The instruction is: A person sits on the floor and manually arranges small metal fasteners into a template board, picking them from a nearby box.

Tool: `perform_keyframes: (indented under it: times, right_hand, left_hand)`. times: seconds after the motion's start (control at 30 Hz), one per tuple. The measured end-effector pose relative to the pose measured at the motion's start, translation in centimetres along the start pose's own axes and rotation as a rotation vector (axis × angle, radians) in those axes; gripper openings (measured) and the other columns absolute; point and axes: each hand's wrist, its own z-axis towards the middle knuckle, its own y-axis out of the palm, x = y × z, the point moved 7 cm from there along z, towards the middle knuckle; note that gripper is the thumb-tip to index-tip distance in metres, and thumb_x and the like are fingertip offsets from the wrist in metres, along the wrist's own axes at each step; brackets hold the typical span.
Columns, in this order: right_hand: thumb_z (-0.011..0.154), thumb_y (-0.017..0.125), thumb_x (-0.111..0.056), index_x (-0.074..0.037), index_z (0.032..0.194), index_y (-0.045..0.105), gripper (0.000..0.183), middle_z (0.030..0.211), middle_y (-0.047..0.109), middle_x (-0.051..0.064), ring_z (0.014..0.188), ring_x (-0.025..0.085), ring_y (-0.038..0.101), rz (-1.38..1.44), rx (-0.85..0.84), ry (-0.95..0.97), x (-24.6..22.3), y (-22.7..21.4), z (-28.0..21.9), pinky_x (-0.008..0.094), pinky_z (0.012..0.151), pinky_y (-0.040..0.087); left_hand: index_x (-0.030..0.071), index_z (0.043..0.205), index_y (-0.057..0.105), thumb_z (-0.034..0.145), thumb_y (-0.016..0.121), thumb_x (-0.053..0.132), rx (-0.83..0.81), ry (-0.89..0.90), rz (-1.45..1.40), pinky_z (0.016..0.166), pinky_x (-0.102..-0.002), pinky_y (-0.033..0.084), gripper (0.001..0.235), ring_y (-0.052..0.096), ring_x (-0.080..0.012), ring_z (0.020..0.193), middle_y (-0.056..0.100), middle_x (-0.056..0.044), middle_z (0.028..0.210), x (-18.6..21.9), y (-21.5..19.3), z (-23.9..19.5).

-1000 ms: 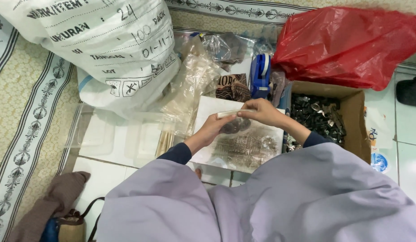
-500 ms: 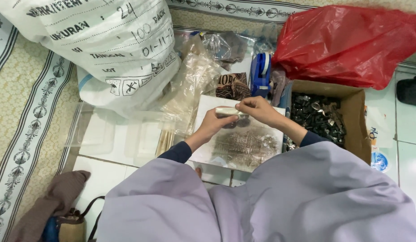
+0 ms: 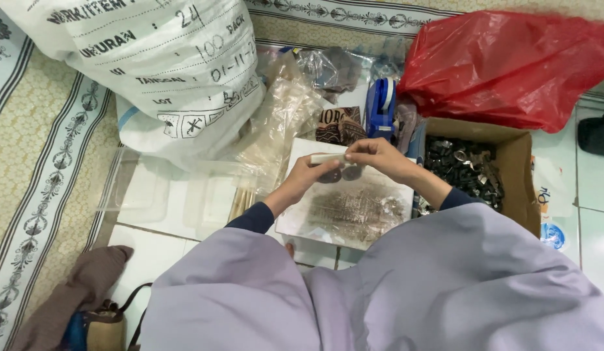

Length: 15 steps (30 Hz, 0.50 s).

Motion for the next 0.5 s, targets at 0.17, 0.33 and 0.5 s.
perform_keyframes:
  times: [0.17,0.33,0.5]
  right_hand:
    - [0.09,0.076,-0.019,-0.003,0.118,0.073,0.032,0.105,0.072,0.013,0.097,0.023,0.064,0.056,-0.059,0.058,0.2,0.3,0.5,0.038,0.087,0.054]
    - [0.093,0.074,-0.016,-0.005,0.117,0.077,0.026,0.104,0.076,0.012,0.098,0.022,0.068,-0.024,-0.083,0.062,2.7,0.8,2.1,0.039,0.09,0.055]
    - [0.092,0.074,-0.013,0.0,0.114,0.076,0.026,0.103,0.075,0.011,0.092,0.019,0.066,0.06,-0.031,0.089,3.7,2.3,4.4,0.035,0.082,0.059]
  left_hand:
    - [0.0,0.121,0.071,0.088,0.084,0.032,0.035,-0.032,-0.007,0.099,-0.043,0.055,0.047,0.065,-0.0282,0.117,0.071,-0.021,0.118,-0.3,-1.4,0.3]
    - [0.005,0.118,0.074,0.086,0.086,0.034,0.076,-0.03,-0.005,0.099,-0.041,0.055,0.045,0.065,-0.0265,0.117,0.071,-0.018,0.117,-0.5,-3.0,-0.5]
    - [0.002,0.126,0.069,0.093,0.08,0.027,0.124,0.021,0.054,0.099,-0.044,0.054,0.043,0.065,-0.0326,0.12,0.07,-0.022,0.12,-1.5,-6.6,-1.2]
